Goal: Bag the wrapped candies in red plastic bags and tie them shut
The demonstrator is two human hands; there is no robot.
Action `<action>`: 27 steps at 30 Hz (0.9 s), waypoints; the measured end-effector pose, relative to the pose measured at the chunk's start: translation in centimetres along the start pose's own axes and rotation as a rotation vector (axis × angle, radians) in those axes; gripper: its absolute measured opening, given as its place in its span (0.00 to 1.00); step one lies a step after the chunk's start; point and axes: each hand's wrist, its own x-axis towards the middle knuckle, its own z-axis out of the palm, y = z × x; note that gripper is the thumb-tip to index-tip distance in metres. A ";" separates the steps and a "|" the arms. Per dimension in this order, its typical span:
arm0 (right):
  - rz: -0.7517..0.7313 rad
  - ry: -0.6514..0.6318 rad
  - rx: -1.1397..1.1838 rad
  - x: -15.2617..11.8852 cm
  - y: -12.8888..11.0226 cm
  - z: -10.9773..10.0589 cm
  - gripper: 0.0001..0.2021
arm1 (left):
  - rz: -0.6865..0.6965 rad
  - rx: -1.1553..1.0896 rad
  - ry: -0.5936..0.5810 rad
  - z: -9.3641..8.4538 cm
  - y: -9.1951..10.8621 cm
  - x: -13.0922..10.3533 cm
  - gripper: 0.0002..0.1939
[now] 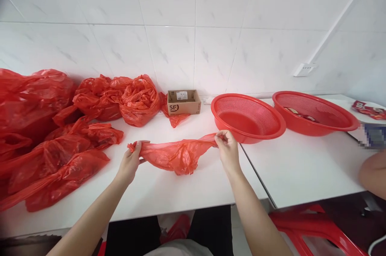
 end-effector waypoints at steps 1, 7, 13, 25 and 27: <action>-0.049 -0.002 -0.135 -0.4 -0.4 -0.4 0.10 | 0.017 0.014 -0.005 -0.1 0.3 -0.7 0.30; -0.552 -0.137 -0.511 -4.6 -7.7 1.9 0.08 | 0.223 0.190 -0.036 1.0 2.7 -4.9 0.25; -0.278 -0.969 -0.744 -7.5 -7.3 5.1 0.12 | 0.152 0.047 -0.090 1.4 3.5 -7.1 0.21; 0.106 -1.014 -1.300 -4.7 -3.7 3.8 0.21 | 0.332 0.106 0.336 -2.1 4.5 -6.9 0.16; 0.099 -1.032 -1.342 -4.8 -4.0 4.8 0.18 | 0.700 0.493 0.404 -0.6 4.9 -8.7 0.11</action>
